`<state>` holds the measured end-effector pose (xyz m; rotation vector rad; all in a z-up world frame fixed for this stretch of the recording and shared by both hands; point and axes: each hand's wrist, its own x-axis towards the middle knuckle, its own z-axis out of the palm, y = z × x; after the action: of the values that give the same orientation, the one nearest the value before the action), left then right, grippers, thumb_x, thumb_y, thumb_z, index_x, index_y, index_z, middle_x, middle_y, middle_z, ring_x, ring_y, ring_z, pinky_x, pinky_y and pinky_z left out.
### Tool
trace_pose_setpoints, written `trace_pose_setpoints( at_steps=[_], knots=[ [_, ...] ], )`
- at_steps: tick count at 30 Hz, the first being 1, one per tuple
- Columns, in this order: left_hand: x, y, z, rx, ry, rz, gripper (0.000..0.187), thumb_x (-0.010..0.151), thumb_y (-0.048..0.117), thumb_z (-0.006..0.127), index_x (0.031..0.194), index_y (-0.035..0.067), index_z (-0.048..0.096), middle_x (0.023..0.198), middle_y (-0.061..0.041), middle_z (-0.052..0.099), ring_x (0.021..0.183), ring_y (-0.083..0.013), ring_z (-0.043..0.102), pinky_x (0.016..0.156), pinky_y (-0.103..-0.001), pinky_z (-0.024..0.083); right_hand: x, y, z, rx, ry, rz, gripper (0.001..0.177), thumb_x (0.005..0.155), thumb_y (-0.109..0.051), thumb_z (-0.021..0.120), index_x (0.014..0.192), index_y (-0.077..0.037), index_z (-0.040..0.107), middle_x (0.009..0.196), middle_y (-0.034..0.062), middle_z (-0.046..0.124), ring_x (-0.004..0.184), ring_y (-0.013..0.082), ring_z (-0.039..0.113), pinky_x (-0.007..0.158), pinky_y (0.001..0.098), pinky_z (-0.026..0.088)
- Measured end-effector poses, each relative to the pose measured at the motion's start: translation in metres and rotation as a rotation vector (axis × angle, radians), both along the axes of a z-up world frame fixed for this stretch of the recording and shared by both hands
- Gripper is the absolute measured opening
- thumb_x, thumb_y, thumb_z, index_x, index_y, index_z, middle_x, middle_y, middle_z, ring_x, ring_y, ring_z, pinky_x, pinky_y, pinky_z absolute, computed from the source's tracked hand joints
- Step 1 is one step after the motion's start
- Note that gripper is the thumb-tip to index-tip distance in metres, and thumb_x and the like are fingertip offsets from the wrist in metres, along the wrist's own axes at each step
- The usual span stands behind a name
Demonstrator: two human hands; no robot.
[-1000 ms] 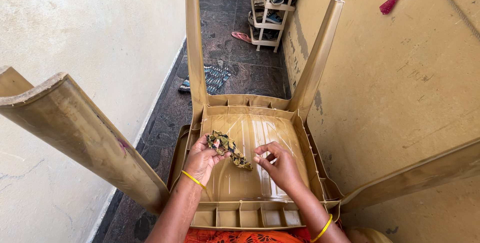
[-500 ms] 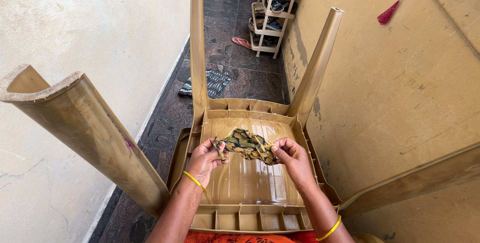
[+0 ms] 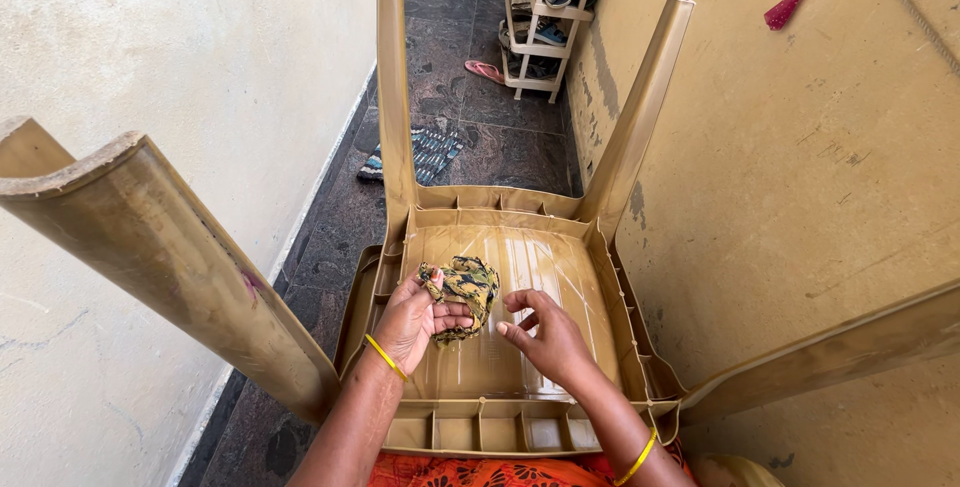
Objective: The person cleans the underside of an overturned beige plastic chair using a patterned cloth. They wipe the seat and legs, then dip the cloth into a blue pitcher of water to wring it out before resuming wiping.
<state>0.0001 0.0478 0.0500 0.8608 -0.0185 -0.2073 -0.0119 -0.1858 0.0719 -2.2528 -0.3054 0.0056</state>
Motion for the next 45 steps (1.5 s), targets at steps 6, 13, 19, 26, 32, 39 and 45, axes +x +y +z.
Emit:
trace_pose_setpoints(
  at_steps=[6, 13, 19, 26, 32, 39, 45],
  knots=[
    [0.002, 0.005, -0.009, -0.052, -0.057, -0.02, 0.021, 0.102, 0.028, 0.059, 0.108, 0.009, 0.058, 0.096, -0.013, 0.074, 0.076, -0.0236, 0.074, 0.067, -0.039, 0.061, 0.02, -0.007, -0.055, 0.26, 0.047, 0.055, 0.021, 0.089, -0.02, 0.077, 0.101, -0.003, 0.072, 0.095, 0.0054, 0.072, 0.085, 0.014, 0.068, 0.075, 0.032, 0.058],
    [0.008, 0.018, -0.004, 0.006, -0.057, 0.139, 0.019, 0.098, 0.025, 0.061, 0.111, 0.011, 0.059, 0.096, -0.011, 0.073, 0.077, -0.0226, 0.072, 0.065, -0.039, 0.059, 0.036, -0.063, -0.008, 0.215, 0.067, -0.283, 0.012, 0.096, -0.016, 0.071, 0.096, -0.006, 0.077, 0.085, 0.0093, 0.076, 0.075, 0.0159, 0.068, 0.071, 0.0297, 0.059],
    [-0.002, -0.006, 0.004, 0.228, -0.181, -0.075, 0.018, 0.103, 0.014, 0.057, 0.118, 0.005, 0.057, 0.105, -0.013, 0.072, 0.095, -0.0236, 0.076, 0.085, -0.038, 0.062, 0.007, -0.108, 0.093, 0.652, -0.101, -0.119, 0.012, 0.098, -0.01, 0.065, 0.104, -0.002, 0.072, 0.088, 0.006, 0.073, 0.074, 0.0121, 0.068, 0.066, 0.0287, 0.059],
    [0.012, -0.014, -0.016, 0.559, -0.251, -0.044, 0.033, 0.095, -0.002, 0.055, 0.126, 0.007, 0.065, 0.122, -0.005, 0.07, 0.111, -0.0163, 0.062, 0.096, -0.033, 0.051, 0.012, -0.119, 0.097, 0.446, -0.059, -0.184, 0.018, 0.098, -0.011, 0.067, 0.108, 0.002, 0.073, 0.093, 0.0115, 0.076, 0.078, 0.0145, 0.071, 0.071, 0.0296, 0.061],
    [0.026, 0.002, -0.031, 1.202, -0.244, 0.273, 0.056, 0.077, -0.01, 0.056, 0.125, 0.019, 0.065, 0.134, -0.008, 0.059, 0.128, -0.0272, 0.054, 0.107, -0.039, 0.044, 0.044, -0.082, 0.02, -0.157, 0.037, -0.298, 0.055, 0.09, -0.028, 0.072, 0.14, -0.009, 0.059, 0.131, 0.0178, 0.068, 0.119, 0.0288, 0.069, 0.1, 0.0398, 0.055],
    [0.036, 0.034, -0.047, 1.343, -0.143, 0.413, 0.043, 0.084, 0.007, 0.068, 0.125, 0.018, 0.063, 0.135, -0.012, 0.055, 0.13, -0.0355, 0.049, 0.11, -0.043, 0.039, 0.047, -0.011, -0.067, -0.516, 0.17, -0.061, 0.078, 0.1, -0.064, 0.044, 0.156, -0.01, 0.034, 0.164, 0.0184, 0.025, 0.153, 0.0388, 0.018, 0.124, 0.0449, 0.018],
    [0.041, 0.034, -0.05, 1.258, -0.119, 0.364, 0.039, 0.088, 0.013, 0.067, 0.126, 0.02, 0.063, 0.133, -0.009, 0.059, 0.127, -0.033, 0.053, 0.108, -0.042, 0.043, 0.108, 0.018, -0.061, -0.543, 0.044, -0.083, 0.075, 0.102, -0.061, 0.039, 0.155, -0.008, 0.036, 0.165, 0.0163, 0.028, 0.152, 0.0415, 0.017, 0.124, 0.0504, 0.015]
  ],
)
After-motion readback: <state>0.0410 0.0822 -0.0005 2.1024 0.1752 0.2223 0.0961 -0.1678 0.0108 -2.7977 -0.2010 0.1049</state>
